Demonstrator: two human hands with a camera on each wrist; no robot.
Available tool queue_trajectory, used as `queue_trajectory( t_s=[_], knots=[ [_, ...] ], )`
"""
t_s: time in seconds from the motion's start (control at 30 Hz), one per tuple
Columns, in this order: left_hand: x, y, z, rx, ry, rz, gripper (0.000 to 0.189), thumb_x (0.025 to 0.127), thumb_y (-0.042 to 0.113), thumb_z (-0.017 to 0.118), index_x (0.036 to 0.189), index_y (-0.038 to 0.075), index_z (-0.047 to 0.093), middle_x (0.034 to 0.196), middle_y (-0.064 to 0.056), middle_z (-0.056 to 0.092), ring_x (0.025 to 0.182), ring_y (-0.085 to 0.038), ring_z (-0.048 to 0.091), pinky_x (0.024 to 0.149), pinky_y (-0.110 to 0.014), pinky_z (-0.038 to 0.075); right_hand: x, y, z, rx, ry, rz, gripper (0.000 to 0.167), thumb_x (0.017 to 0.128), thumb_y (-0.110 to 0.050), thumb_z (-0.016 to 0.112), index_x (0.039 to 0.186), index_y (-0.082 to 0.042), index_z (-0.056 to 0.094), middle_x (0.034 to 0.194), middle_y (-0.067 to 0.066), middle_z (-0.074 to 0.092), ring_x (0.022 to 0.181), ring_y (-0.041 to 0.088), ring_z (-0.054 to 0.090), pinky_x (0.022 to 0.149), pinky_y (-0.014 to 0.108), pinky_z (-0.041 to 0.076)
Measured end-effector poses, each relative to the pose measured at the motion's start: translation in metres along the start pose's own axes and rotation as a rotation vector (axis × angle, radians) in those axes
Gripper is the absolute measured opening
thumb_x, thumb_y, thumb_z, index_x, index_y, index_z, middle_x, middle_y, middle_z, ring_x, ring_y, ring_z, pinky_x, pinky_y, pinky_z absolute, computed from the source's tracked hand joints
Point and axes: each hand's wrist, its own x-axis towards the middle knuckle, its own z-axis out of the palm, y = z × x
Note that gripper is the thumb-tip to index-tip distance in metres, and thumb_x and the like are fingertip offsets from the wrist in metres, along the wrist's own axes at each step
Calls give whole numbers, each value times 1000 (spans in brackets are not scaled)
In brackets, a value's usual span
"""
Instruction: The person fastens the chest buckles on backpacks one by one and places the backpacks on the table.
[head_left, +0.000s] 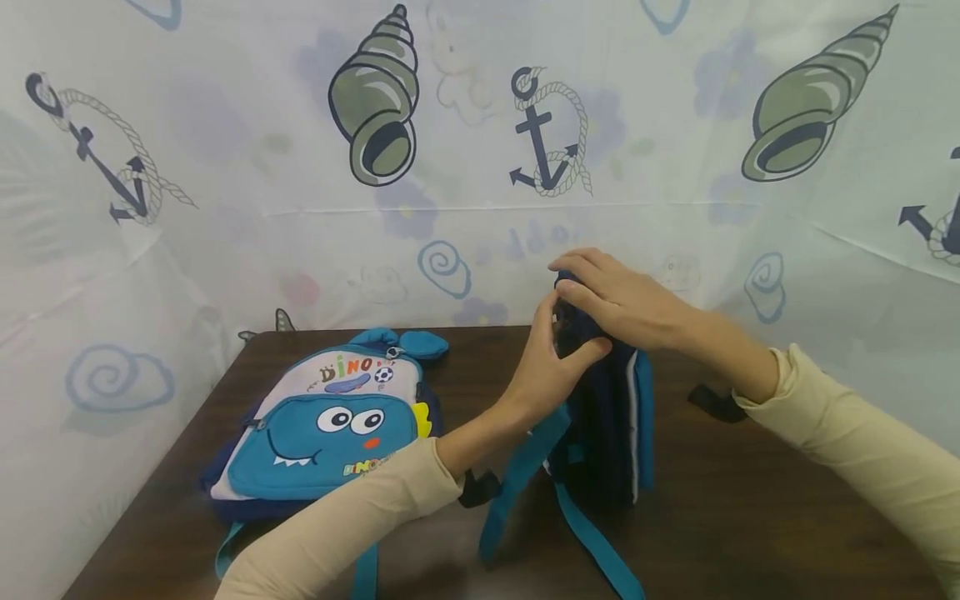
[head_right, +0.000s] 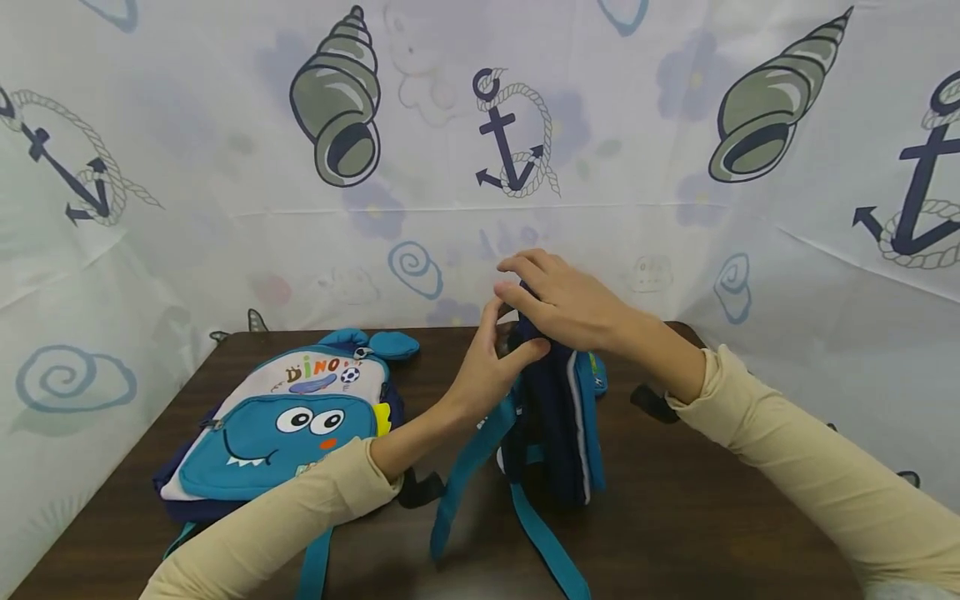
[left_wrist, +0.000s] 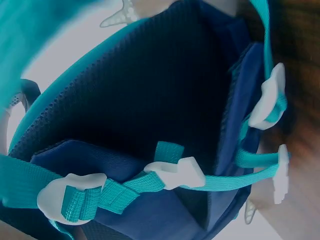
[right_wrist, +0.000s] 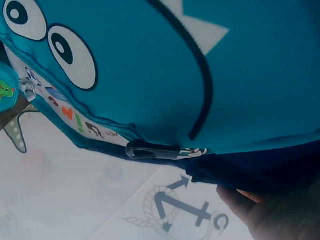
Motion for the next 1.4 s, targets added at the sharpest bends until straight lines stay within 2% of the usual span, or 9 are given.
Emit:
queue_trajectory(
  t_s=[0.23, 0.4, 0.63, 0.73, 0.83, 0.9, 1.1, 1.27, 1.4],
  knots=[
    [-6, -9, -1, -52, -52, -17, 90, 93, 51, 63, 159, 30, 5, 165, 3, 11, 148, -26, 26, 118, -54, 28, -9, 4, 1, -78, -30, 32, 60, 101, -57, 42, 146, -17, 48, 154, 10, 39, 136, 34, 45, 107, 60, 41],
    [-17, -24, -10, -35, -93, -16, 95, 90, 69, 55, 160, 31, 3, 166, -1, 9, 149, -27, 26, 118, -49, 31, -14, 5, -2, -170, -62, 35, 62, 95, -57, 53, 142, -16, 54, 154, 13, 40, 136, 37, 45, 104, 61, 44],
    [-37, -65, -15, 99, -170, -197, 109, 77, 86, 52, 159, 36, 1, 168, -4, 4, 152, -36, 18, 115, -65, 26, -21, 14, -11, -268, -115, 26, 71, 89, -62, 59, 144, -18, 52, 156, 15, 40, 140, 40, 43, 104, 65, 42],
    [-45, -78, -8, 113, -241, -253, 112, 76, 86, 55, 160, 36, -2, 168, -5, 2, 152, -39, 16, 115, -67, 25, -23, 17, -13, -272, -133, 20, 73, 89, -63, 59, 145, -19, 52, 156, 14, 39, 140, 40, 42, 104, 65, 42],
    [-51, -85, 5, 119, -273, -305, 117, 75, 82, 61, 159, 36, -5, 168, -2, -1, 152, -36, 17, 114, -67, 26, -23, 19, -14, -276, -149, 20, 73, 89, -64, 59, 146, -19, 51, 156, 14, 39, 139, 40, 43, 104, 65, 43],
    [-54, -86, 17, 127, -255, -344, 120, 74, 78, 67, 159, 36, -6, 168, -1, -1, 151, -34, 19, 113, -67, 27, -23, 20, -15, -281, -154, 26, 73, 89, -64, 59, 146, -19, 51, 156, 14, 39, 139, 40, 43, 104, 65, 42],
    [-53, -89, 60, 89, -122, -456, 130, 71, 62, 82, 159, 35, -8, 168, -5, 0, 151, -35, 20, 114, -63, 30, -23, 20, -14, -290, -162, 24, 73, 90, -64, 58, 145, -18, 51, 156, 14, 39, 140, 40, 42, 104, 64, 42],
    [-50, -91, 85, 146, -24, -456, 133, 69, 59, 85, 161, 28, -5, 167, -9, 3, 152, -38, 17, 114, -63, 31, -20, 18, -11, -322, -170, -9, 73, 90, -66, 57, 145, -19, 52, 154, 13, 40, 140, 38, 43, 102, 62, 45],
    [-48, -92, 94, 141, 40, -459, 131, 69, 56, 86, 161, 27, -3, 166, -6, 9, 151, -35, 19, 115, -60, 31, -16, 15, -11, -363, -188, -47, 76, 88, -69, 57, 144, -18, 53, 153, 13, 42, 141, 36, 42, 102, 60, 46]
  ],
)
